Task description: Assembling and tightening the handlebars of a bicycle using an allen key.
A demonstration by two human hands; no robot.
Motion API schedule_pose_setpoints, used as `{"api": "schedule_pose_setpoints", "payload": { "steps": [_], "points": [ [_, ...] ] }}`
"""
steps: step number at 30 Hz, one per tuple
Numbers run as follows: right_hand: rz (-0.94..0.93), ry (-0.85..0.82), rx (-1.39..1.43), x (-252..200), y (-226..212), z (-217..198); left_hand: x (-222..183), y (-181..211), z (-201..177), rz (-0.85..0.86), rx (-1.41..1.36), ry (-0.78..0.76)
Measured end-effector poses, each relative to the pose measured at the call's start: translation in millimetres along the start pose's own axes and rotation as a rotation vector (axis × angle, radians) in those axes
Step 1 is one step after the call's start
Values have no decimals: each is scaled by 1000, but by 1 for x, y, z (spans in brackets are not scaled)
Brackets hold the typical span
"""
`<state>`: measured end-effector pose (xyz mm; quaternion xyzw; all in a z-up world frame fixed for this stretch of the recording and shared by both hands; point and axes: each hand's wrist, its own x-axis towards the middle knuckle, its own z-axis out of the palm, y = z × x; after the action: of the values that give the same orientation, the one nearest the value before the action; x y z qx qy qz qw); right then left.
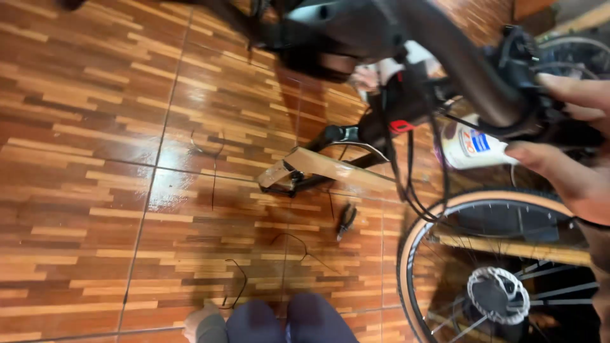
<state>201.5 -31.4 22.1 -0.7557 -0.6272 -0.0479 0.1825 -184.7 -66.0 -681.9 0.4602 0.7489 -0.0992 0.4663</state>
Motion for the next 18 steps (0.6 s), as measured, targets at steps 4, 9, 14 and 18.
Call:
{"api": "schedule_pose_setpoints", "payload": {
  "steps": [4, 9, 14, 18],
  "points": [
    [39, -32, 70, 24, -63, 7, 8, -16, -8, -7, 97, 70],
    [38, -101, 5, 35, -57, -5, -139, 117, -90, 335, -349, -40],
    [-43, -104, -41, 37, -50, -3, -328, 229, -203, 872, -921, -224],
    [-64, -117, -59, 42, -46, -8, -427, 293, -268, 962, -908, -295]
  ]
}}
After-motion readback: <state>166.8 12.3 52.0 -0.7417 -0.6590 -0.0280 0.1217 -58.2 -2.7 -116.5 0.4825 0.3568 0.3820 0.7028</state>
